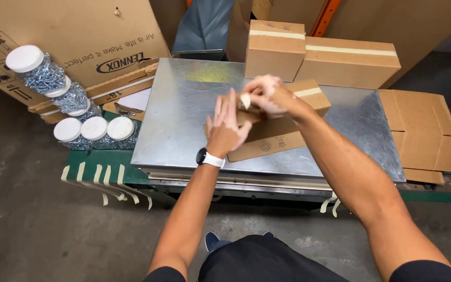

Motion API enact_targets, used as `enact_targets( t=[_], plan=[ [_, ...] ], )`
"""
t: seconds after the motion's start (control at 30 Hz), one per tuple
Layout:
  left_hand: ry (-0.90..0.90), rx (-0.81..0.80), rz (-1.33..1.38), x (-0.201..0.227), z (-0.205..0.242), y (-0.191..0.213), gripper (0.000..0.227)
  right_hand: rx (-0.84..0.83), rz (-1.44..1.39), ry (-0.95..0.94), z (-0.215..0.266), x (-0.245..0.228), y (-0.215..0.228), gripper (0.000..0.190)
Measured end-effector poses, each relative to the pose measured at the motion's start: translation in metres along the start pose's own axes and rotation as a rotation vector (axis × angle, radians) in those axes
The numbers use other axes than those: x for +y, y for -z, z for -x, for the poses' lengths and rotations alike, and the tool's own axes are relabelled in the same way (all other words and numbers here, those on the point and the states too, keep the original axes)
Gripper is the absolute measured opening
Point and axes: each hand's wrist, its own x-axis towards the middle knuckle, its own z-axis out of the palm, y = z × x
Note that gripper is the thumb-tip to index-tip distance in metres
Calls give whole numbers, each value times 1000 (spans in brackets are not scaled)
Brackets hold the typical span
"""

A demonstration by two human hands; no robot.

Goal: The person packs jars of screws into small cardboard boxes, sealing each box with strips of adhesive tape by hand.

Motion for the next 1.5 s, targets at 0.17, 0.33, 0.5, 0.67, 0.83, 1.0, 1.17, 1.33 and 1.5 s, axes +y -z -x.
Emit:
enact_targets(
  t=[0.17,0.33,0.5,0.67,0.83,1.0,1.17,1.33,1.5],
  plan=[
    [60,-240,-402,-12,-8,-7,83,343,-426,-1,17,45,45,14],
    [-81,-385,-764,-59,-53,14,69,527,-527,110,43,98,110,22],
    [-6,-580,-757,3,-65,-18,104,671,-409,133,96,96,144,17],
    [-94,-332,-579,-11,-46,-54,84,879,-255,204,159,153,207,16],
    [-80,-194,-541,-18,-48,-68,69,1039,-343,85,210,214,263,14],
    [-100,-143,-540,-19,-45,-71,66,1075,-245,86,238,246,296,10],
    [-36,-141,-518,-17,-49,-74,65,1268,-378,-6,244,269,327,41],
    [107,-271,-543,1,-57,-73,72,807,188,305,236,142,278,23],
    [185,-416,-456,11,-64,-53,70,728,69,273,196,92,226,11]
  ],
)
